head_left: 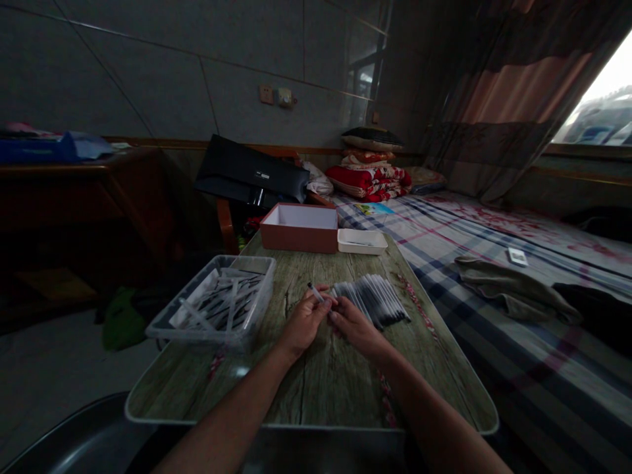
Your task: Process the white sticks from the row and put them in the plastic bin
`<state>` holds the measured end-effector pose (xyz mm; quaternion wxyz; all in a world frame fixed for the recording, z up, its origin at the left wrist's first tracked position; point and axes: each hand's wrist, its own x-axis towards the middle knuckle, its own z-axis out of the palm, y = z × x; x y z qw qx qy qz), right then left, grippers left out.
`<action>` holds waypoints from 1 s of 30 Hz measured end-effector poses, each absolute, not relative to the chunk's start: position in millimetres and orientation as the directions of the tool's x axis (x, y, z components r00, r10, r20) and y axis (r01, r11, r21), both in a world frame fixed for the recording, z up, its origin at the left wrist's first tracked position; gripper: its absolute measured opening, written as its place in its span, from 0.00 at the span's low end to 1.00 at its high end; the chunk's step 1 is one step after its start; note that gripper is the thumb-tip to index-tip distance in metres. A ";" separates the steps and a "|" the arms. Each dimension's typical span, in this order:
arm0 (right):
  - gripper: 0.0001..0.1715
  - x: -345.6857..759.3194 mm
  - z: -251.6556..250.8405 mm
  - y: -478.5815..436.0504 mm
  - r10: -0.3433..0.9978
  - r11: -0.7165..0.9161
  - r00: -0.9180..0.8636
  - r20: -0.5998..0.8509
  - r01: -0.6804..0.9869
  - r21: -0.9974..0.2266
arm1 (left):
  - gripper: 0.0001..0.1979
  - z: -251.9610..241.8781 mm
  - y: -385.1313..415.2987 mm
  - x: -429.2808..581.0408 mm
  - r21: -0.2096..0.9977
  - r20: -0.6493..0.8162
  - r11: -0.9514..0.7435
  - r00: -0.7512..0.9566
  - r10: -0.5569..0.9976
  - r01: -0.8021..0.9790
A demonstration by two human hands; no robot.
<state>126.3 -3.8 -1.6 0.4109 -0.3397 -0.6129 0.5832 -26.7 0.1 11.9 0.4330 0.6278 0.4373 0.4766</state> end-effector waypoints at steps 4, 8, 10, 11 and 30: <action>0.25 127.4 -0.8 -5.8 0.889 -0.030 -0.457 0.021 -0.103 -0.994 | 0.19 15.4 0.2 -22.2 0.994 0.109 -0.097 0.268 0.957 -0.057; 0.26 128.3 -0.1 -3.9 0.907 -0.088 -0.421 -0.032 -0.114 -0.990 | 0.19 19.6 4.5 -22.4 0.971 0.032 0.061 0.380 0.924 -0.231; 0.25 129.4 0.2 -2.0 0.904 -0.074 -0.427 -0.028 -0.092 -0.993 | 0.18 22.3 9.2 -24.2 0.966 0.009 0.101 0.418 0.908 -0.240; 0.25 130.3 0.6 -1.0 0.900 -0.059 -0.435 -0.019 -0.079 -0.995 | 0.17 23.8 11.9 -25.0 0.966 0.002 0.111 0.439 0.898 -0.233; 0.21 107.6 9.8 24.4 0.892 -0.162 -0.441 -0.103 -0.098 -0.982 | 0.21 -0.1 36.2 -27.7 0.919 0.040 0.033 0.178 0.983 -0.393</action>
